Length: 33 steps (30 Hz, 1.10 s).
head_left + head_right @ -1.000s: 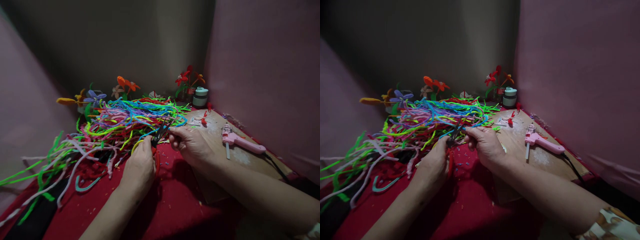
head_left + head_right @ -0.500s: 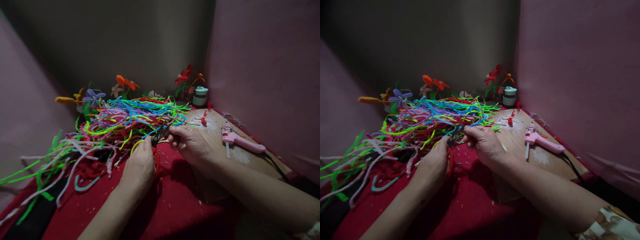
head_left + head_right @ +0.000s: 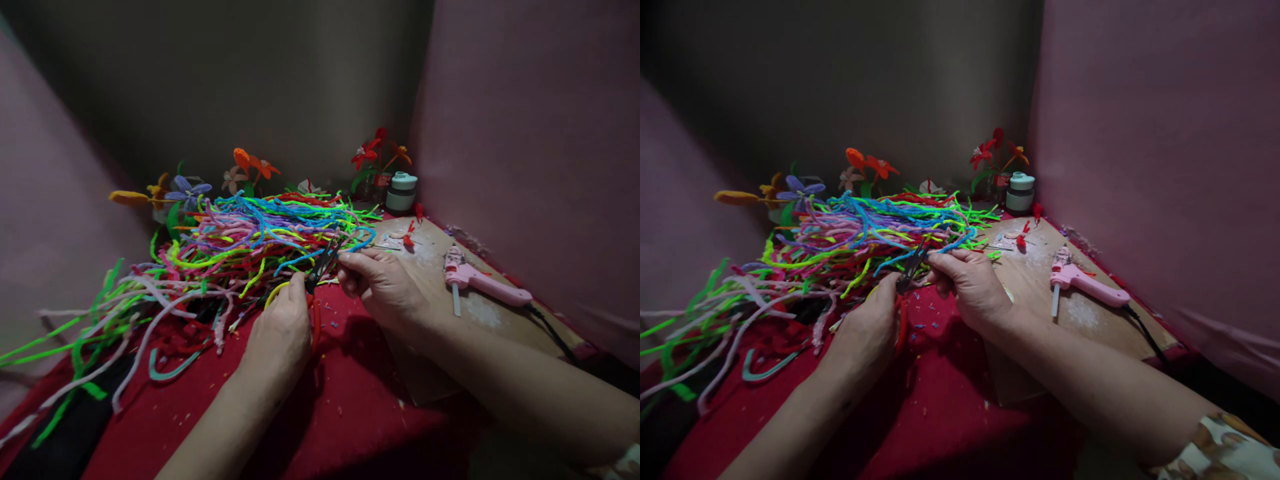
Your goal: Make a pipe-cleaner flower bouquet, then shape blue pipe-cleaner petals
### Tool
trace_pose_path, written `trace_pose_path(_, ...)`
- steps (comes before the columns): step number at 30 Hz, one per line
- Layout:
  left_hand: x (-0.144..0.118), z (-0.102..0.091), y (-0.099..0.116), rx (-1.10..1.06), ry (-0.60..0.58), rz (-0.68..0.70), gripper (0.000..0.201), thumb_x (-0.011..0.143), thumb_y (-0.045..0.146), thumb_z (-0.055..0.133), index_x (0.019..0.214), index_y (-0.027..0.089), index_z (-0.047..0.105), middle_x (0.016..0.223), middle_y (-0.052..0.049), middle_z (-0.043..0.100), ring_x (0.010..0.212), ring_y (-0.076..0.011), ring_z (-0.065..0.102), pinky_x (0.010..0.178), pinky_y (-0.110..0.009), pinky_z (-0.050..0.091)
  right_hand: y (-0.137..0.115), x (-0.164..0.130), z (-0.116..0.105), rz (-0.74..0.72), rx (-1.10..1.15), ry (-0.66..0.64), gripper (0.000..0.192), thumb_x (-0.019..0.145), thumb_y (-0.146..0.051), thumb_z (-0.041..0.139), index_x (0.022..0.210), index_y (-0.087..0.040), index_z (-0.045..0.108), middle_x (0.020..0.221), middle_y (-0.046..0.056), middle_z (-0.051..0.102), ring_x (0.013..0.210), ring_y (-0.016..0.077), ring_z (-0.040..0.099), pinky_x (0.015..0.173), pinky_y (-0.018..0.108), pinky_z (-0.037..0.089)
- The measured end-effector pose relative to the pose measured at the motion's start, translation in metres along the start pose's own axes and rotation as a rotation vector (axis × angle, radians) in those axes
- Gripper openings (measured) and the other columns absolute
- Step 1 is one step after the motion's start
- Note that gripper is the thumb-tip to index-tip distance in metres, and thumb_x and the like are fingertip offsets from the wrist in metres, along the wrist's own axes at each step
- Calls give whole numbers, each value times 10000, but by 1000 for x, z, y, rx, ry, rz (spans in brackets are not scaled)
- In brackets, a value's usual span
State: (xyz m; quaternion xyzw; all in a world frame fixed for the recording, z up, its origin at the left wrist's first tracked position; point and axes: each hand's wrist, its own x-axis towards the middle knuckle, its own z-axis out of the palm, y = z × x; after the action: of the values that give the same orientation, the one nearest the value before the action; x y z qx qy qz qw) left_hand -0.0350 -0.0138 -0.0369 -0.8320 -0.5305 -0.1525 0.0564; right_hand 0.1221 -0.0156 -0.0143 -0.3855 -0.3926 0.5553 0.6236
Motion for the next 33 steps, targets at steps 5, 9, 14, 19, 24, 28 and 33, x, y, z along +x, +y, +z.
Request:
trace_pose_path(5, 0, 2, 3, 56, -56, -26, 411, 834, 63, 290, 1228, 114, 397, 971, -153, 648, 796, -238, 672, 637, -315, 508, 2, 1, -1, -25, -19, 37, 206, 709, -244, 620, 532, -150, 570, 472, -22, 556, 400, 58, 413, 431, 215, 309)
trace_pose_path(9, -1, 0, 9, 44, -141, -76, 412, 836, 62, 269, 1227, 105, 391, 954, -169, 656, 783, -265, 679, 618, -332, 497, 5, 2, -2, -55, -50, 56, 188, 698, -247, 625, 545, -151, 576, 481, -24, 558, 405, 62, 421, 434, 218, 313)
trace_pose_path(14, 1, -11, 12, -90, -261, -116, 370, 809, 107, 336, 1172, 100, 408, 751, -133, 672, 699, -283, 678, 569, -315, 462, 2, 1, -2, -78, -173, 94, 230, 727, -233, 585, 513, -152, 561, 465, -23, 535, 411, 63, 423, 448, 224, 313)
trace_pose_path(19, 5, -17, -1, -205, -104, -182, 319, 811, 165, 363, 1112, 116, 459, 676, -92, 649, 687, -261, 664, 575, -294, 442, 0, 0, -2, -86, -183, 88, 215, 719, -238, 591, 521, -158, 565, 476, -26, 538, 413, 64, 412, 447, 228, 312)
trace_pose_path(24, 4, -23, -1, -791, 36, -291, 296, 776, 295, 521, 1049, 182, 493, 646, -8, 617, 500, -156, 584, 474, -237, 425, 1, -3, -1, -151, -224, 58, 250, 722, -223, 593, 481, -163, 557, 459, -30, 506, 439, 69, 403, 456, 230, 317)
trace_pose_path(28, 3, -35, 10, -1432, 42, -490, 428, 659, 322, 694, 1014, 195, 494, 694, 21, 617, 392, -73, 500, 346, -163, 354, 4, -9, -1, -251, -277, 11, 136, 735, -228, 599, 629, -173, 664, 520, -29, 536, 483, 80, 416, 472, 236, 325)
trace_pose_path(33, 3, -36, 10, -1715, 108, -509, 526, 608, 213, 746, 1065, 183, 487, 649, 49, 565, 427, -70, 508, 368, -168, 400, 9, -19, 3, -358, -391, -121, 111, 740, -186, 598, 741, -198, 708, 623, -13, 611, 562, 104, 491, 553, 257, 389)
